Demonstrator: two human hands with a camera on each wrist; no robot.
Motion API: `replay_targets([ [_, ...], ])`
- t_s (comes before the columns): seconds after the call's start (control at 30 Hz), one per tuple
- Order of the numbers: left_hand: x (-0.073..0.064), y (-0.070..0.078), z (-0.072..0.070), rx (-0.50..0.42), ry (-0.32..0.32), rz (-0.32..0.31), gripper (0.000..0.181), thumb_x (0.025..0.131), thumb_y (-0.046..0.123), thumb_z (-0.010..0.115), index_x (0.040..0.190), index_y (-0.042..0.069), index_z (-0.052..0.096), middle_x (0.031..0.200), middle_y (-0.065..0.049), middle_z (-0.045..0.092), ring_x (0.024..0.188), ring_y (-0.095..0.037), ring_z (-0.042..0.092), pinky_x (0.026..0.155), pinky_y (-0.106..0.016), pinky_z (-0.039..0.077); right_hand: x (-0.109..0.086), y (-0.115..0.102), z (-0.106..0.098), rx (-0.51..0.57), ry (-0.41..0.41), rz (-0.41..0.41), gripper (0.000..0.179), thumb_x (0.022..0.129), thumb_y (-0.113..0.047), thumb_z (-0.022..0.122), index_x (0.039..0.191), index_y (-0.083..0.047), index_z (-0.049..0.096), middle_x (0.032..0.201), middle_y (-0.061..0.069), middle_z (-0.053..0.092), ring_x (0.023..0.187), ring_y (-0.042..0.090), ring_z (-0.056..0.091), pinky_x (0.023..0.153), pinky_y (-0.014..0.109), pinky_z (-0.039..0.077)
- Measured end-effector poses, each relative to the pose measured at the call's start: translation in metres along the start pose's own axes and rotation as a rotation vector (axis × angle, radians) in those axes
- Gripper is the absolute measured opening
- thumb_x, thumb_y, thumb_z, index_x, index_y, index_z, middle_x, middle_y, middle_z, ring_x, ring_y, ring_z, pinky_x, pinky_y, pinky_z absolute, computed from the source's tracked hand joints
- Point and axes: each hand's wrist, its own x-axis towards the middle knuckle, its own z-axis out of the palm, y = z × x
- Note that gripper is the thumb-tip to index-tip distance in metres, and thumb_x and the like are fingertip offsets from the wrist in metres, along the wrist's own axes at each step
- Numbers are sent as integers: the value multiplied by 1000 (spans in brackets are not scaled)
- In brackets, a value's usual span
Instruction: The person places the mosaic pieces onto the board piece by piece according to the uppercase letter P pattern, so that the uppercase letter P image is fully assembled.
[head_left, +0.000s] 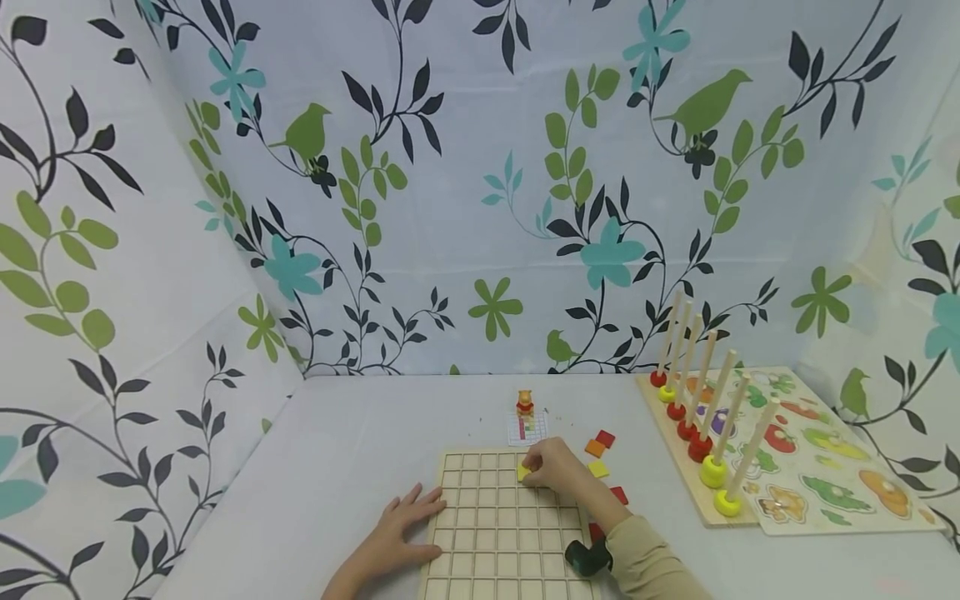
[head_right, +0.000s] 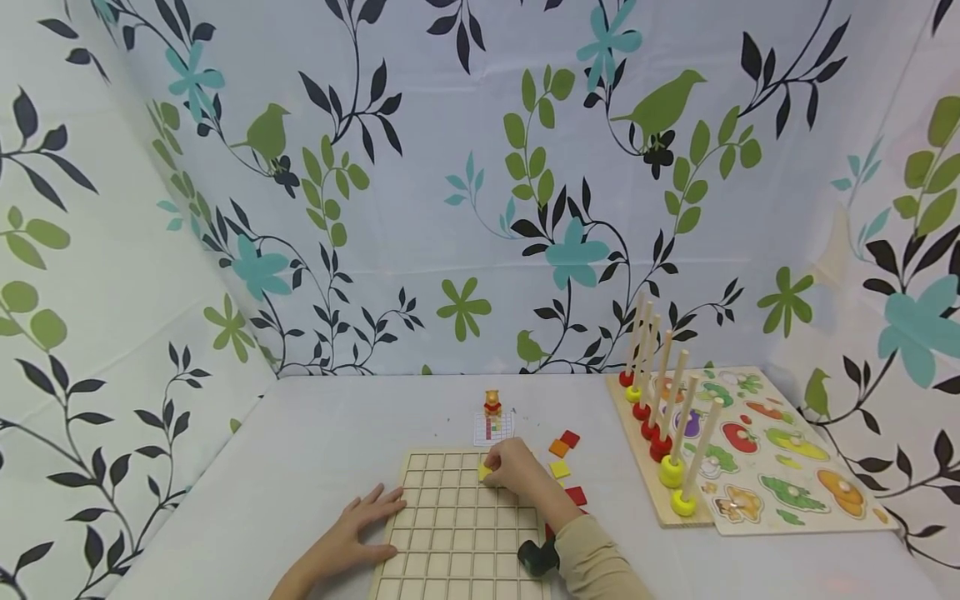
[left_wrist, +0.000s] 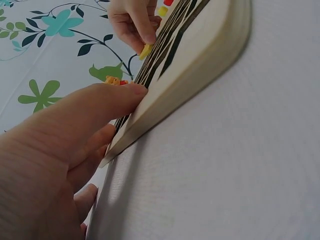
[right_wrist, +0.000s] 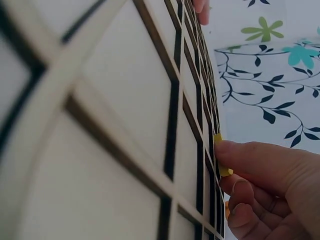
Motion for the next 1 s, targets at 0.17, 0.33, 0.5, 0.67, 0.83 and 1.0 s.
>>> replay_targets([
  [0.17, 0, 0, 1, 7, -5, -5, 60, 75, 37, 69, 124, 6, 52, 136, -14, 37, 127, -45, 14, 92, -67, 0, -1, -1, 0, 7, -6, 14, 12, 69, -7, 75, 76, -2, 67, 66, -6, 53, 62, 9, 46, 55, 23, 44],
  [0.33, 0, -1, 1, 9, -3, -6, 60, 75, 36, 70, 123, 5, 53, 136, -14, 38, 127, -45, 14, 91, -68, 0, -1, -3, 0, 15, -18, 28, 12, 67, -6, 77, 73, -2, 67, 64, -6, 53, 60, 8, 45, 52, 22, 42],
  [0.5, 1, -2, 1, -1, -4, -15, 60, 75, 36, 70, 123, 4, 53, 135, -15, 38, 127, -45, 14, 91, -69, 1, -1, -5, 1, 27, -28, 62, 13, 68, -8, 76, 76, -2, 68, 66, -6, 52, 62, 10, 44, 54, 22, 42],
  [0.67, 2, -1, 0, 0, -3, -10, 60, 75, 35, 70, 123, 4, 53, 135, -15, 38, 127, -45, 14, 91, -68, 1, -2, -8, 2, 22, -13, 68, 11, 69, -8, 76, 75, -3, 68, 63, -6, 49, 62, 10, 43, 53, 23, 39],
  [0.83, 1, -3, 1, -9, 2, -2, 60, 76, 34, 70, 124, 4, 52, 136, -15, 37, 127, -45, 13, 91, -67, 0, -1, -7, 3, -3, -15, 97, 10, 71, -11, 75, 75, -6, 68, 64, -7, 51, 61, 10, 44, 53, 23, 41],
  [1.0, 1, -3, 2, -10, 2, -7, 60, 75, 34, 70, 124, 4, 52, 136, -15, 38, 127, -45, 14, 91, -67, 1, -1, -7, -1, -22, -6, 99, 10, 73, -11, 73, 78, -4, 68, 68, -5, 55, 63, 11, 47, 54, 24, 43],
])
